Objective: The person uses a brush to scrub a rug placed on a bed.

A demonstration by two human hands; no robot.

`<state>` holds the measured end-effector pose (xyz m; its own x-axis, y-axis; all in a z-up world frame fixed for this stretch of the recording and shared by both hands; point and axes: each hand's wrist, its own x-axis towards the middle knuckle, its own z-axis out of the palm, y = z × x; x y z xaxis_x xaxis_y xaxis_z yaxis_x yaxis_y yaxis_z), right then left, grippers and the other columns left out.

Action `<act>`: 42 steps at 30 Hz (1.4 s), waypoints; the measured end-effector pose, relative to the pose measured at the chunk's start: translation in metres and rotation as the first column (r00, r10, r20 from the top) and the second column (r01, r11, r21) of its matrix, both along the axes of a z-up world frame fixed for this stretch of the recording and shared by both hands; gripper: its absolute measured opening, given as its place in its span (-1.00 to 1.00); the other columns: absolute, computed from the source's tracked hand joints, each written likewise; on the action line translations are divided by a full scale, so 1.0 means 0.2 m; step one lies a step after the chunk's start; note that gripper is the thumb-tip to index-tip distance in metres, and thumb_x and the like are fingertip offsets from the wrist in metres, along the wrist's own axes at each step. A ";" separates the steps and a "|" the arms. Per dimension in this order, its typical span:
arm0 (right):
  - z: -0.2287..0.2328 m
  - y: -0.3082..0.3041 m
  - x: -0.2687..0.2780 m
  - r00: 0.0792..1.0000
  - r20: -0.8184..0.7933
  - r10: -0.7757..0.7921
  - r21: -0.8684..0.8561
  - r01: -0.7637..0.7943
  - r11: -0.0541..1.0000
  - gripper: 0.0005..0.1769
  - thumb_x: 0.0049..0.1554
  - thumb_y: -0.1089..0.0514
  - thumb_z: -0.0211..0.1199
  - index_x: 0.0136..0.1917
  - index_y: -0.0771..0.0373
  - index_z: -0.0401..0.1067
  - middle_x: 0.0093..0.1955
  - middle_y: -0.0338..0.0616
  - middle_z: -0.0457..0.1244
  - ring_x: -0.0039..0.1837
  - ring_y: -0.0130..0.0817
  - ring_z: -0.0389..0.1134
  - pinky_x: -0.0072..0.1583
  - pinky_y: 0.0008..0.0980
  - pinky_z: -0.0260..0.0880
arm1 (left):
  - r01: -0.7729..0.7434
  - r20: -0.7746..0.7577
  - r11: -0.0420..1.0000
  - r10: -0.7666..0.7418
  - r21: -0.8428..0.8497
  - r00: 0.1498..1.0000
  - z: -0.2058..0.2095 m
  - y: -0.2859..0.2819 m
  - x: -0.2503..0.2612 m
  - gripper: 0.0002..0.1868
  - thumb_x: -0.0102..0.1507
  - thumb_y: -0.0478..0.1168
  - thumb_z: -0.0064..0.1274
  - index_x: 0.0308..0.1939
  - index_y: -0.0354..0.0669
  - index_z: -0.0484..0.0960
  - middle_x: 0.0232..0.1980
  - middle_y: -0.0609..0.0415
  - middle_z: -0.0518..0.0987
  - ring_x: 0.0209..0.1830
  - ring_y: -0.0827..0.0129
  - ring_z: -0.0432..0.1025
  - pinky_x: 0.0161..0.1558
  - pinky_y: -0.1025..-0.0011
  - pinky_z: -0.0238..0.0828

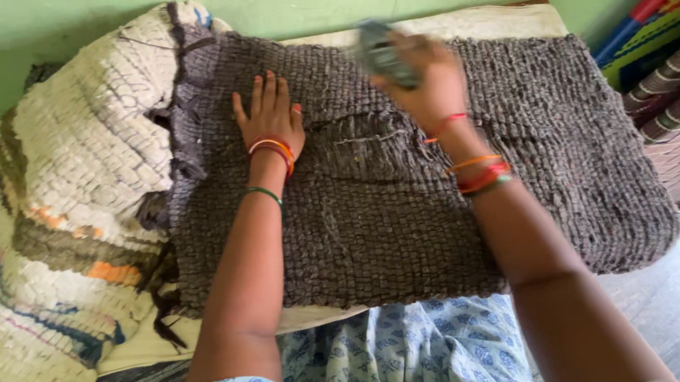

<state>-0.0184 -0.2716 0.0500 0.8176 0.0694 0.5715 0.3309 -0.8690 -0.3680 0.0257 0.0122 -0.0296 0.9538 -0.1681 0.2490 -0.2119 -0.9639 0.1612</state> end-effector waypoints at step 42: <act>0.03 0.72 0.39 0.774 -0.194 0.603 -0.043 -0.620 0.783 -0.26 -0.03 -0.12 0.59 0.37 0.07 0.51 0.40 0.16 0.25 0.31 -0.01 0.34 0.25 -0.15 0.44 | -0.160 -0.082 0.888 0.138 -0.430 0.987 -0.01 0.40 0.02 0.40 -0.07 0.19 0.53 0.49 -0.46 -0.09 0.60 -0.23 -0.05 0.60 -0.07 -0.11 0.56 0.15 -0.10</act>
<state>0.0594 -0.1277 0.0567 0.6619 0.6348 0.3988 0.7489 -0.5374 -0.3877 0.0306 0.0915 -0.0320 0.9717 0.0913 0.2179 -0.0529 -0.8149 0.5772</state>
